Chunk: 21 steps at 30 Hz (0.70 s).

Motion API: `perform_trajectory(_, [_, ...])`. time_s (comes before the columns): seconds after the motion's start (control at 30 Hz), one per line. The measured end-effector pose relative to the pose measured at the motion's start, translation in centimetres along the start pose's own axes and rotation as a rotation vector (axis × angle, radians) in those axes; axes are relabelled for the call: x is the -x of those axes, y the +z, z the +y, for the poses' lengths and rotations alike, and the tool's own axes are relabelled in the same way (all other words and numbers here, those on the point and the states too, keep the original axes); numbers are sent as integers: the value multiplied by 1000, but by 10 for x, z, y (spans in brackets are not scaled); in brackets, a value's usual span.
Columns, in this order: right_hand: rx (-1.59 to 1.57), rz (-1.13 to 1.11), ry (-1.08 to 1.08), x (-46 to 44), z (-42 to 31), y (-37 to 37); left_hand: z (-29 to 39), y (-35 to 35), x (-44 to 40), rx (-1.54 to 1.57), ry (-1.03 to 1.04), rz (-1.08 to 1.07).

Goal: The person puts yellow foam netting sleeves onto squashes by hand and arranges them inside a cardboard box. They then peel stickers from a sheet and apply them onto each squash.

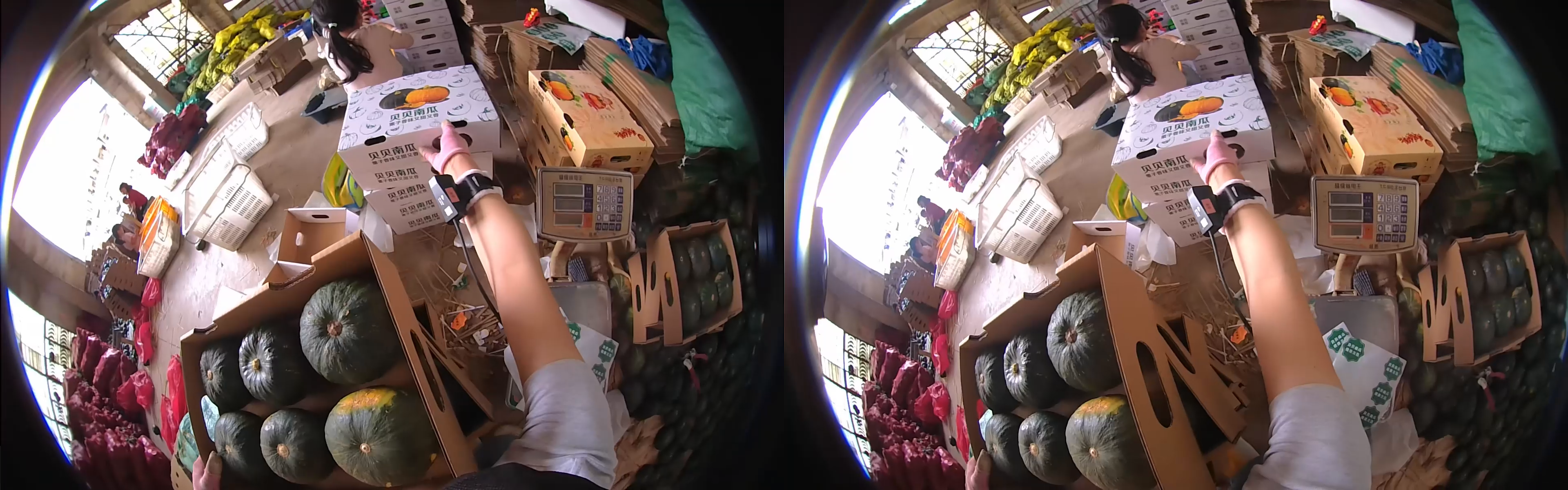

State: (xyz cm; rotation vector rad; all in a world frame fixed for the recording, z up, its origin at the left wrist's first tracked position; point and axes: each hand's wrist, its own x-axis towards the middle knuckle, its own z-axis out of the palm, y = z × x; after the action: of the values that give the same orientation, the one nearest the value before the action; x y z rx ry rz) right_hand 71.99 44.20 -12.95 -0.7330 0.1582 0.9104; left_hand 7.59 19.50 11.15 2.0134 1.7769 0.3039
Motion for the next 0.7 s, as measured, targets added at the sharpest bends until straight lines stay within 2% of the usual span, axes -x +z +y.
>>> perform_trajectory(0.03, [23, -67, 39, 15, -4, -1, 1, 1, -1, 29, 3, 2])
perform_trajectory(0.07, [-86, -109, 160, 33, -8, -8, 2, 0, -3, 53, 6, 5])
perform_trajectory(0.13, [-37, 14, 0, 62, -9, -36, 1, 1, -4, 89, 0, 2])
perform_trajectory(0.17, [68, 131, -124, 49, -10, -59, 1, 1, -6, 102, -1, 1])
perform_trajectory(0.2, [142, 103, -172, 52, -16, -80, -1, 1, -7, 115, -4, 3])
perform_trajectory(0.23, [-13, 52, -109, 33, -18, -102, -2, 1, -6, 131, -10, 2])
perform_trajectory(0.27, [-34, -69, -103, 25, -20, -112, -2, 3, -8, 149, -21, 5])
perform_trajectory(0.37, [56, -117, -125, 4, -34, -114, -6, 1, -8, 176, -34, 13])
perform_trajectory(0.47, [81, -194, -174, 38, -26, -94, -14, 2, -4, 268, -48, 42])
perform_trajectory(0.5, [110, -278, -151, 36, -17, -93, -20, 3, -5, 329, -54, 57])
perform_trajectory(0.53, [275, -332, -87, 43, -7, -93, -25, 8, -6, 414, -54, 72])
perform_trajectory(0.6, [359, -617, 89, 62, -3, -111, -41, 22, -17, 636, -25, 124])
perform_trajectory(0.63, [551, -540, 154, 87, -3, -123, -49, 30, -23, 707, 15, 143])
perform_trajectory(0.67, [744, -494, 203, 117, -3, -104, 8, 18, -29, 617, 179, 144])
perform_trajectory(0.7, [753, -526, 267, 138, -3, -114, 2, 11, -31, 537, 235, 185])
